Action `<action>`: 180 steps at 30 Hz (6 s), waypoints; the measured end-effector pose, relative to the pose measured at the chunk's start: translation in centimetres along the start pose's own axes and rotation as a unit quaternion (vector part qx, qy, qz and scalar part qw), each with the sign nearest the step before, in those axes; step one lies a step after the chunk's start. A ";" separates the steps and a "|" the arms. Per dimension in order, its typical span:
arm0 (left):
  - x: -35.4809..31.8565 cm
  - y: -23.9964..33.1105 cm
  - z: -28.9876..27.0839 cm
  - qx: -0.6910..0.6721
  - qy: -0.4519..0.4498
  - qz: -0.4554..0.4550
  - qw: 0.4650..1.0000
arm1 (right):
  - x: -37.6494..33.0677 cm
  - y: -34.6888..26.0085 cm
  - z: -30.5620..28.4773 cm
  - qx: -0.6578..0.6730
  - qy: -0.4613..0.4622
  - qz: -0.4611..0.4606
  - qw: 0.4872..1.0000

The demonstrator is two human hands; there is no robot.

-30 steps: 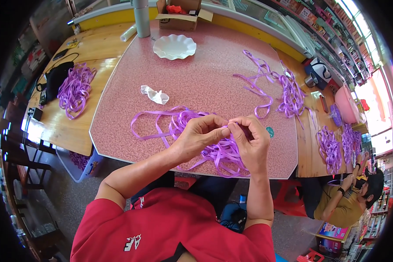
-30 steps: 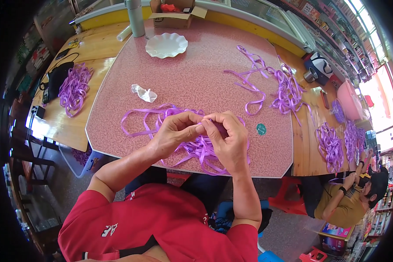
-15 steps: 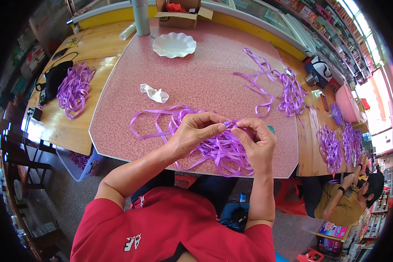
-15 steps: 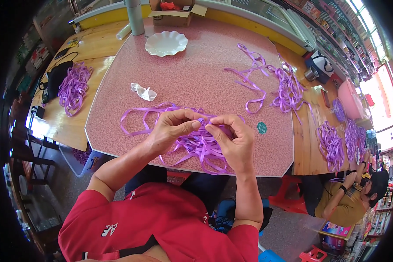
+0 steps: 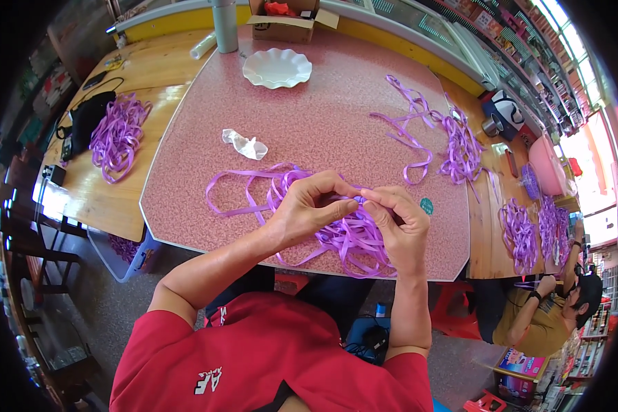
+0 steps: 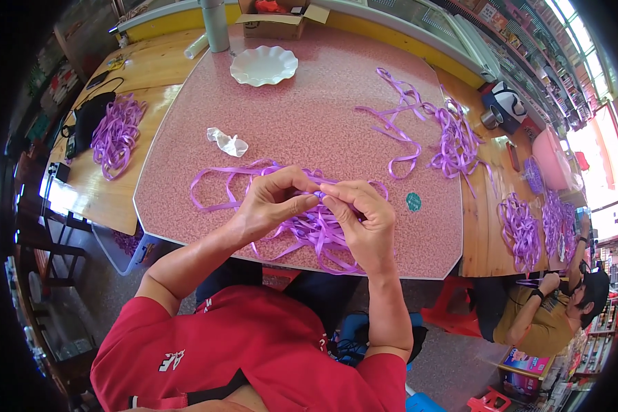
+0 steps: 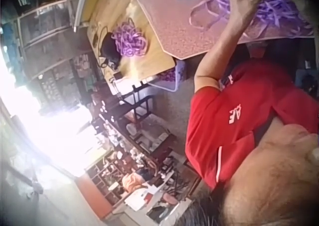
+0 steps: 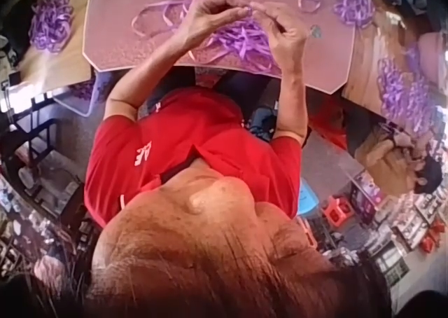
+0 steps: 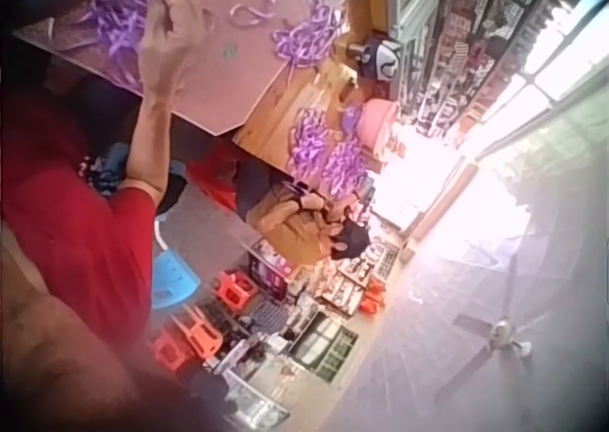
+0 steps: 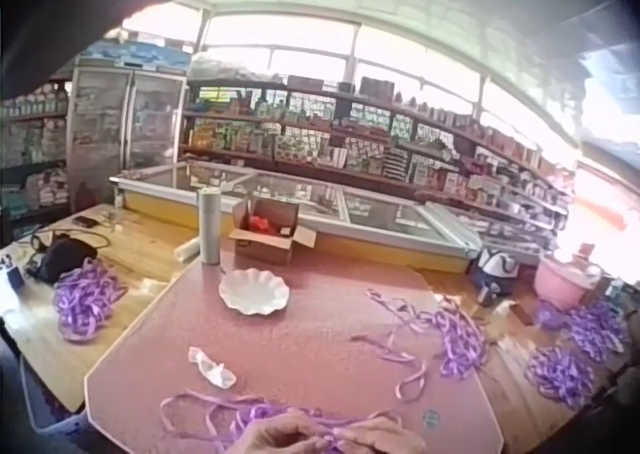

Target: Tying and knotting long purple plastic ribbons at a workbench.

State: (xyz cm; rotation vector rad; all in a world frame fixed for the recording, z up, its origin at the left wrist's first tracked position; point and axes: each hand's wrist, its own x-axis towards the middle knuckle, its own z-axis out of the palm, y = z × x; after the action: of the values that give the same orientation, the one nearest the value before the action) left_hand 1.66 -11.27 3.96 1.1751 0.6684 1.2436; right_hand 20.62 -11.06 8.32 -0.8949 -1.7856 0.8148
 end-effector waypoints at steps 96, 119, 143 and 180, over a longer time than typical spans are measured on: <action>-1.4 -0.8 1.3 0.244 -0.006 0.318 0.916 | -1.8 -1.7 1.2 -0.001 0.004 -0.096 0.995; -1.5 0.3 1.1 0.075 -0.048 0.052 0.995 | -1.1 0.4 0.2 0.040 -0.044 -0.053 0.997; -3.4 9.7 6.0 -0.281 -0.500 0.186 0.798 | 7.5 18.1 -13.3 -0.392 0.015 0.238 0.888; 3.5 -0.8 -4.8 0.087 -0.024 -0.030 0.995 | 3.1 1.0 -12.5 -0.155 -0.058 0.093 0.982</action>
State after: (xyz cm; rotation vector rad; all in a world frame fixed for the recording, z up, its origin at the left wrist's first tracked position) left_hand -1.48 -6.45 2.40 1.3150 0.7833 1.1210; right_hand 31.60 -6.17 12.98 -1.2563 -1.9874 0.7279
